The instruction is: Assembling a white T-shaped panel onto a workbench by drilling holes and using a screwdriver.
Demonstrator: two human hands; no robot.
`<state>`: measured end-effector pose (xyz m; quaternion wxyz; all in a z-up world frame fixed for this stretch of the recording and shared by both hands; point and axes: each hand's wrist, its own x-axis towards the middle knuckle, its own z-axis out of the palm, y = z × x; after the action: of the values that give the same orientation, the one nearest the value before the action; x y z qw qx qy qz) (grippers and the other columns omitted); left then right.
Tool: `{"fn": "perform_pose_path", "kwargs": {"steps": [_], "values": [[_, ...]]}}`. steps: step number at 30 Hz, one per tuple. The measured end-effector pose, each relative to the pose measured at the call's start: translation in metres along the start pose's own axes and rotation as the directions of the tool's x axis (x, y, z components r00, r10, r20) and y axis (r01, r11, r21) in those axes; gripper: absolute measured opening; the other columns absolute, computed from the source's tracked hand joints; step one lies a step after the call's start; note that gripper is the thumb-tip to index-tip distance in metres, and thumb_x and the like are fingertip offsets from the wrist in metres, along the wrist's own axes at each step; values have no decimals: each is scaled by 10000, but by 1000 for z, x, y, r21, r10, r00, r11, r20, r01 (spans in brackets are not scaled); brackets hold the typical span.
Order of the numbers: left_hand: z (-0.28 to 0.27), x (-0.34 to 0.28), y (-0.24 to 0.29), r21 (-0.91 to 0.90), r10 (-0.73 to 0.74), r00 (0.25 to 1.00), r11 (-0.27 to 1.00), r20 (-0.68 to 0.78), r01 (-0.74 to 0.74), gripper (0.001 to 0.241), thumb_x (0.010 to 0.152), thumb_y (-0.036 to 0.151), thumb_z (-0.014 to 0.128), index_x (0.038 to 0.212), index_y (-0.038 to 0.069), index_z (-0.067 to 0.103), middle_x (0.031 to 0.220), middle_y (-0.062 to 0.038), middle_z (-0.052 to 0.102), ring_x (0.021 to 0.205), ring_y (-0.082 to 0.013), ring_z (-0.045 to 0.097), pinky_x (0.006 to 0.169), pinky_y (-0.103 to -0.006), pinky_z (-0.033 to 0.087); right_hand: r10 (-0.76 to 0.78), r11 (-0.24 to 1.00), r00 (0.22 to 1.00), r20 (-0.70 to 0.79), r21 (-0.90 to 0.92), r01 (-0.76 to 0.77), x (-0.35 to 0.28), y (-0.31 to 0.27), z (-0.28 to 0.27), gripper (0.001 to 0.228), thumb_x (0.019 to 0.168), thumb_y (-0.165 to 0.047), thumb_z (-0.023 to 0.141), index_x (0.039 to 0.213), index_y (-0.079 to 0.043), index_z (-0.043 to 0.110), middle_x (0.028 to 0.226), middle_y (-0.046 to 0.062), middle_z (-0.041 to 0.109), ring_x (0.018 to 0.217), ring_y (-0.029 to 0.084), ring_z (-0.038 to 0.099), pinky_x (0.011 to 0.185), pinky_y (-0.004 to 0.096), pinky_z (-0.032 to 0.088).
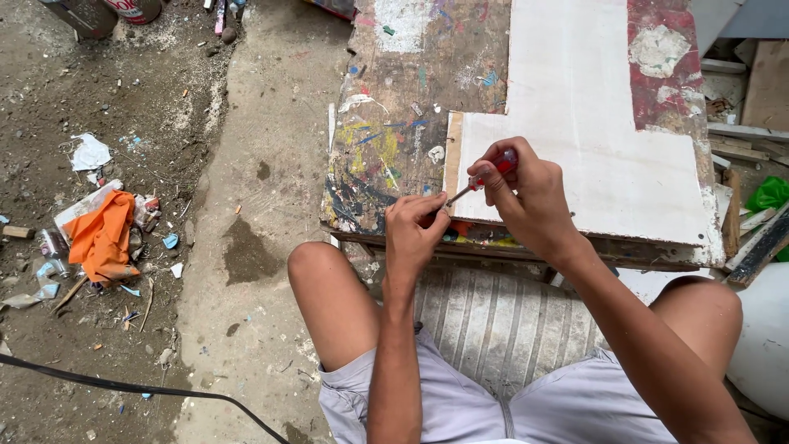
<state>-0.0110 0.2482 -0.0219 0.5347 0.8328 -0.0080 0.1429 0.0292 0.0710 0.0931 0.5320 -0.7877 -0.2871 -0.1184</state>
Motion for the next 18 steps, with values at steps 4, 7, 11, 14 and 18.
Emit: {"fn": "perform_pose_path", "kwargs": {"steps": [4,7,11,14,18], "values": [[0,0,2,-5,-16,1000,1000,13,16,272,894,257,689,1131,175,796,1098,-74,798,1060,-254,703,1005,-406,398,-9,1000,1000,-3,-6,9,1,-1,-1,162,1104,-105,557,1065,52,551,823,193,731,495,176,628,455,284,512],[0,-1,2,-14,-5,1000,1000,3,5,269,887,249,696,1125,176,799,1088,-71,800,1054,-261,705,997,-403,402,-6,1000,1000,-4,-8,6,1,1,-1,166,1106,-110,556,1072,53,549,821,190,726,503,174,633,460,284,522],[0,-1,2,-11,4,1000,1000,-8,-4,261,879,256,709,1113,188,803,1080,-58,801,1057,-249,706,998,-394,407,-3,1000,1000,4,-31,3,2,1,-1,165,1102,-107,567,1079,56,553,778,188,706,502,188,636,463,296,533],[0,-1,2,-12,0,1000,1000,-3,0,262,877,258,714,1114,190,803,1084,-56,801,1058,-244,704,999,-396,405,-30,996,999,22,-84,32,7,4,0,168,1089,-105,608,1071,56,565,732,189,679,495,216,638,452,314,532],[-3,0,7,-27,-8,1000,1000,11,8,264,887,250,701,1121,175,798,1086,-65,799,1054,-255,700,993,-409,403,-32,995,999,32,-96,35,14,1,4,175,1090,-128,618,1058,37,571,719,179,678,489,211,635,447,306,523]]}}
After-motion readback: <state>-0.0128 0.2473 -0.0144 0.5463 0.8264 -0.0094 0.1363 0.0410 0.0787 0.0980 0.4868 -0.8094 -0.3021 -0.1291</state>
